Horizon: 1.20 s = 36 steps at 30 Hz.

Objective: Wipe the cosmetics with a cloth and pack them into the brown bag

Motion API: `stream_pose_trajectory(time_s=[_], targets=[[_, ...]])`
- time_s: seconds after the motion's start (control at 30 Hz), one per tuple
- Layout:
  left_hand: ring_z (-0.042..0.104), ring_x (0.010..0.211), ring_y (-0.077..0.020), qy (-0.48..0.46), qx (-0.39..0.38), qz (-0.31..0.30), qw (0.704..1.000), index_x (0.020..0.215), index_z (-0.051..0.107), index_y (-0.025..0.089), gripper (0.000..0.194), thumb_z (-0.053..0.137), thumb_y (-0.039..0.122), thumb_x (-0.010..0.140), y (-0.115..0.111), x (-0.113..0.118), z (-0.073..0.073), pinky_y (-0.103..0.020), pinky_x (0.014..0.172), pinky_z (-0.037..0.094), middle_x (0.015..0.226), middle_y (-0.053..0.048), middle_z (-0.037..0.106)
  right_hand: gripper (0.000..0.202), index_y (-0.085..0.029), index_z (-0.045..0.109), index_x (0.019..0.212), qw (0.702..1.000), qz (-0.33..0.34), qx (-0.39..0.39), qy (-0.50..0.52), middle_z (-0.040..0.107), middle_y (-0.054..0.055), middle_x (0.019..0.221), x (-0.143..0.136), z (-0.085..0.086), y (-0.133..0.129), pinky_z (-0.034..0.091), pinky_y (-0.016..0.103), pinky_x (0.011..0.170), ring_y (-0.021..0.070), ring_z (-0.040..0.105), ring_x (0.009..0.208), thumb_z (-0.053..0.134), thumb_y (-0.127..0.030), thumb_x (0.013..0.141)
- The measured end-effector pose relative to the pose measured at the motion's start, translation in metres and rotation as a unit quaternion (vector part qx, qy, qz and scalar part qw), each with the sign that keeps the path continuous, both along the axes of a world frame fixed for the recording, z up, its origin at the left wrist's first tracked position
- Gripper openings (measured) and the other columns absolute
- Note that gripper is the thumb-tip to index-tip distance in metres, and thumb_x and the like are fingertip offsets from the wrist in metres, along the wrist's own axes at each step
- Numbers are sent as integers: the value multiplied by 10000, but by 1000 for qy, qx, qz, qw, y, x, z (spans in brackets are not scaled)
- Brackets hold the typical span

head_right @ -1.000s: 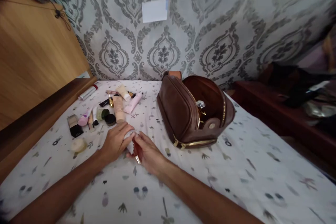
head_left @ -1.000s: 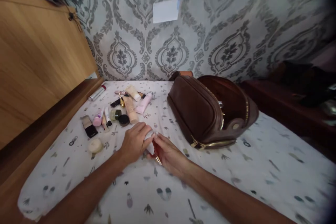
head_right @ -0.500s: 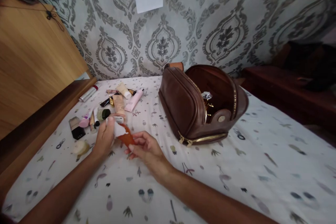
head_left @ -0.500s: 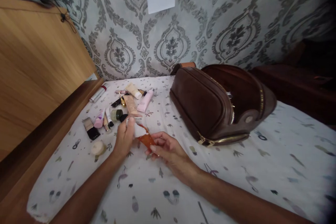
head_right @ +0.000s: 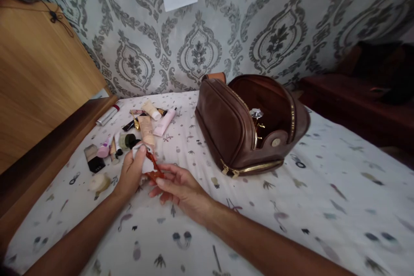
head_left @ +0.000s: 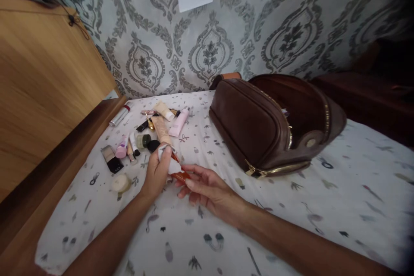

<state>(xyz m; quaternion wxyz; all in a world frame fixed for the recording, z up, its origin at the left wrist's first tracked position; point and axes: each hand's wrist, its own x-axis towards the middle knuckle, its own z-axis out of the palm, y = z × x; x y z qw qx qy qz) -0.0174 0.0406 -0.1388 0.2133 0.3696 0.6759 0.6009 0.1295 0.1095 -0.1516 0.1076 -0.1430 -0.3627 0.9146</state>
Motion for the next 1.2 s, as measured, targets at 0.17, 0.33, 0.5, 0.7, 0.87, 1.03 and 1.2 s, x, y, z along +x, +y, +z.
stream_pose_trajectory(time_s=[0.17,0.33,0.5,0.7,0.87,1.03,1.2], targets=[[580,677,-157,19,3,53,998,768,587,193,480,412,609,932,-1,-4,1,-257,659,461,721,-8,631,431,-157,621,943,999,-2,30,-15,726,15,798,2,-3,-2,446,192,576,89,666,619,862,-409,690],[671,789,-208,-153,36,62,986,908,661,169,651,389,758,856,4,2,1,-296,692,524,846,-67,717,437,-163,578,879,1000,-24,3,-1,742,29,850,1,-2,0,442,182,608,89,678,670,879,-401,668],[674,640,-182,-292,41,-38,955,1036,633,130,679,672,719,701,7,21,0,-274,491,523,924,-97,719,409,-178,555,879,997,-59,43,11,731,9,857,-1,-2,-1,438,186,604,81,664,667,848,-404,704],[481,305,-111,-300,-21,-178,937,1116,591,174,529,725,543,761,4,33,-3,-213,275,391,511,78,520,584,-237,474,1193,982,-87,166,7,639,-62,709,-4,-11,-6,425,212,491,118,622,558,789,-438,745],[580,466,-131,-311,13,-131,941,937,614,174,426,758,521,737,4,28,-1,-218,335,438,688,9,622,334,-203,566,857,958,-104,263,-53,582,-40,633,1,-6,-9,402,221,459,109,550,513,712,-496,794],[490,453,-67,-268,4,-133,954,736,582,158,449,723,584,759,2,21,-3,-185,440,424,572,43,534,324,-208,546,708,893,-245,371,-69,536,-31,605,7,-2,8,403,249,513,111,481,532,671,-478,836],[328,329,-40,-236,-68,-192,950,582,529,162,611,576,741,771,0,22,-5,-185,342,294,465,53,441,358,-246,619,1170,852,-295,432,-33,683,61,1086,7,-1,23,494,343,832,222,620,1003,685,-382,845]])
